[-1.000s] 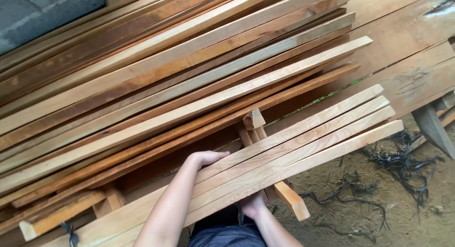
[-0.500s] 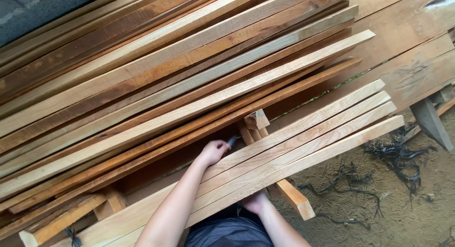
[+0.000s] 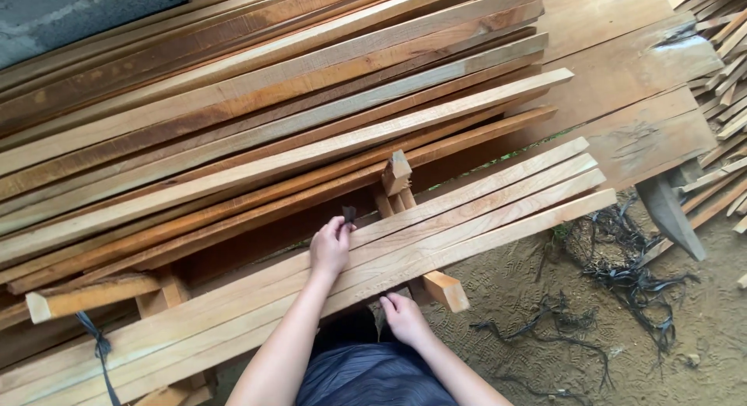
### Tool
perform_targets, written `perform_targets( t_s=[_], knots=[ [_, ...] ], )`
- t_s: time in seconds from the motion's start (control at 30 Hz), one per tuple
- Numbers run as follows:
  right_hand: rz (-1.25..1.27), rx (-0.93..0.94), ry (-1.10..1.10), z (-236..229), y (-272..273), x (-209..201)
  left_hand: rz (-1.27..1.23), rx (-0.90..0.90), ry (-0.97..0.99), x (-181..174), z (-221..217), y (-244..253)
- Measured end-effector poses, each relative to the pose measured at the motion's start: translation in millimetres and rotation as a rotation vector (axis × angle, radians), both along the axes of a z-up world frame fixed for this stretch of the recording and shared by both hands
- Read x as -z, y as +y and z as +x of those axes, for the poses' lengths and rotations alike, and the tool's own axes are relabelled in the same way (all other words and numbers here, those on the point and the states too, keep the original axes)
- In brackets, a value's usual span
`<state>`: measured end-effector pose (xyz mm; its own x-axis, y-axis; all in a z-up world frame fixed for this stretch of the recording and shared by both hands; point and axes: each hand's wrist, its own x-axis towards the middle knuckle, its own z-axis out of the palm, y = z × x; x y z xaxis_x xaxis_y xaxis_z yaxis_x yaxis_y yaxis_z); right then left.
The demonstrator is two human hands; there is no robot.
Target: Stacking thin wood planks and securing them into bundles using black plastic ties.
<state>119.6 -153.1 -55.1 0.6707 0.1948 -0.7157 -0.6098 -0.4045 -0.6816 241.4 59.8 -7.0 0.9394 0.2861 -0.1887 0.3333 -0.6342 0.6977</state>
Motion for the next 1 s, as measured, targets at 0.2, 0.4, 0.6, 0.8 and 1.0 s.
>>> perform_targets(
  t_s=[0.2, 0.4, 0.6, 0.8, 1.0],
  knots=[
    [-0.201, -0.356, -0.697, 21, -2, -93, -0.318, -0.212, -0.127, 43, 22, 7],
    [0.083, -0.32, -0.61, 44, -4, -120, -0.482, -0.181, -0.176, 45, 0, -4],
    [0.393, 0.024, -0.229, 91, 33, -63, -0.571, -0.232, -0.103, 54, -2, 7],
    [0.558, 0.309, -0.045, 119, 61, -34, -0.709, -0.255, -0.04, 51, -6, 10],
    [-0.064, -0.01, -0.6, 122, 79, -34, -0.459, -0.154, -0.092, 50, -6, 15]
  ],
)
